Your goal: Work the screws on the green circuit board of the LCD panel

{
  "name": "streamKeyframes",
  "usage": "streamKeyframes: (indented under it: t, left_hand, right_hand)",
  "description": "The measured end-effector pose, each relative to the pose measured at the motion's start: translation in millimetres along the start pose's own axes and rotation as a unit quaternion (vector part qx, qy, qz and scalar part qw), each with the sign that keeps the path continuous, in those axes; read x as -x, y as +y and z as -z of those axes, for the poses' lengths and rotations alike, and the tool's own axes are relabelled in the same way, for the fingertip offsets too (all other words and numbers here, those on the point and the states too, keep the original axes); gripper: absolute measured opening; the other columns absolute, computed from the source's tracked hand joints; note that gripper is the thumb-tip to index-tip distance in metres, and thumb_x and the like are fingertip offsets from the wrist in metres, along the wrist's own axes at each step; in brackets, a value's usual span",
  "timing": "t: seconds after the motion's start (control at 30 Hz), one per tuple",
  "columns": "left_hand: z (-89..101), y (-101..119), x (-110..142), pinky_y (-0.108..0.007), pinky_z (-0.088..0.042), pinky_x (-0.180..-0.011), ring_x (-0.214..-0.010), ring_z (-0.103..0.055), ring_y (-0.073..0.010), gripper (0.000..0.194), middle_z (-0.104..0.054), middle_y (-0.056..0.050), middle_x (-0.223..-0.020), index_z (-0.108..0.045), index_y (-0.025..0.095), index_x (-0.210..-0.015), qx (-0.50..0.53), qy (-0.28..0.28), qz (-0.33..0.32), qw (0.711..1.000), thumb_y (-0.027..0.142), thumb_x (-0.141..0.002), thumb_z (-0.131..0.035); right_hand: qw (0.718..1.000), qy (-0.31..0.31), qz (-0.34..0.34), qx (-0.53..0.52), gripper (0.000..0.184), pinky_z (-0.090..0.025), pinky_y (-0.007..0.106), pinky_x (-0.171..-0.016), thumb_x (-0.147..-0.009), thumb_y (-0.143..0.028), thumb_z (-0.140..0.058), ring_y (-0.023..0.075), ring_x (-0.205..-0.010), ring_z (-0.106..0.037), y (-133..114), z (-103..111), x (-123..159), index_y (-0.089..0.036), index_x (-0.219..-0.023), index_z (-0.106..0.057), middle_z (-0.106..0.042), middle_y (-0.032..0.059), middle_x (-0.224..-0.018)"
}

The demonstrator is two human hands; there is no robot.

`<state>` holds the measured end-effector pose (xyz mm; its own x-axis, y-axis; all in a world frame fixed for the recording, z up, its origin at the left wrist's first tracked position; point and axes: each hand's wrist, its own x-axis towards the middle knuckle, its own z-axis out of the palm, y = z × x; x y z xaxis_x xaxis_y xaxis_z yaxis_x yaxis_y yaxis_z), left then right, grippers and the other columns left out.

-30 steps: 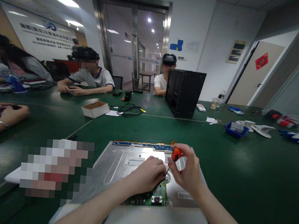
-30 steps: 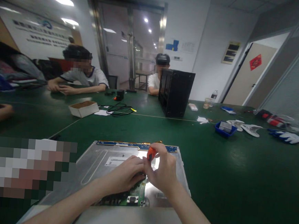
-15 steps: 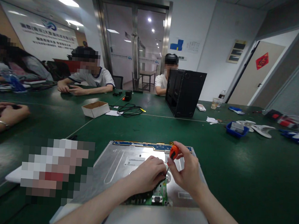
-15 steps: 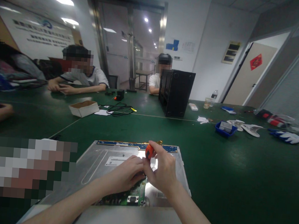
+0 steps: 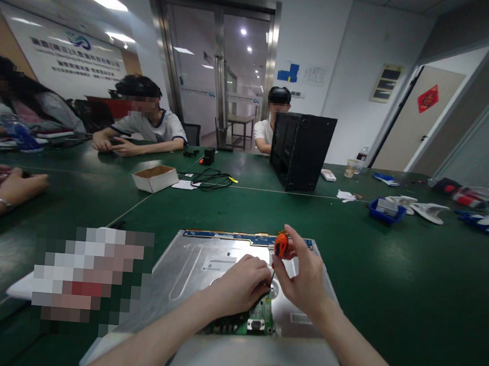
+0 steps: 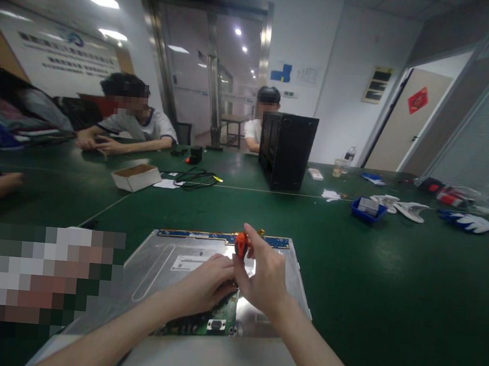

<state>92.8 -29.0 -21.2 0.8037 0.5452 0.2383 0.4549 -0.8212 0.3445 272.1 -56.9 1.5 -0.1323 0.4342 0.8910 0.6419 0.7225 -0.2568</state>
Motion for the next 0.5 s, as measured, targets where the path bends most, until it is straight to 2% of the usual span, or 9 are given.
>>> streamKeyframes:
  t: [0.13, 0.33, 0.5]
  left_hand:
    - [-0.2, -0.2, 0.5, -0.037, -0.047, -0.089, -0.096, -0.065, -0.0248, 0.014, -0.070, -0.007, -0.098, -0.066, 0.019, -0.101, 0.006, 0.001, -0.002, 1.000, 0.010, -0.093, -0.059]
    - [-2.2, -0.7, 0.3, -0.038, -0.046, -0.090, -0.096, -0.065, -0.0248, 0.012, -0.071, -0.007, -0.098, -0.066, 0.018, -0.097, 0.011, 0.004, 0.007, 1.000, 0.008, -0.092, -0.061]
    - [-2.4, -1.8, -0.5, -0.039, -0.046, -0.090, -0.098, -0.065, -0.0260, 0.012, -0.071, -0.007, -0.100, -0.066, 0.018, -0.098, 0.005, -0.002, 0.008, 1.000, 0.009, -0.092, -0.061]
  right_hand:
    - [1.000, 0.001, -0.003, -0.003, 0.049, -0.057, 0.030, -0.055, -0.094, -0.020, -0.052, 0.0176, -0.062, -0.065, 0.6, -0.3, 1.9, -0.020, -0.142, -0.042, -0.068, 0.0037, -0.083]
    - [1.000, 0.006, 0.003, -0.015, 0.045, -0.056, 0.028, -0.054, -0.096, -0.028, -0.061, 0.0155, -0.061, -0.061, 3.5, -2.2, 1.6, -0.023, -0.137, -0.043, -0.066, 0.0014, -0.083]
    - [1.000, -0.003, 0.012, -0.012, 0.040, -0.052, 0.025, -0.052, -0.098, -0.024, -0.057, 0.0142, -0.061, -0.059, 3.6, -2.3, 0.1, -0.024, -0.136, -0.046, -0.063, 0.0011, -0.084]
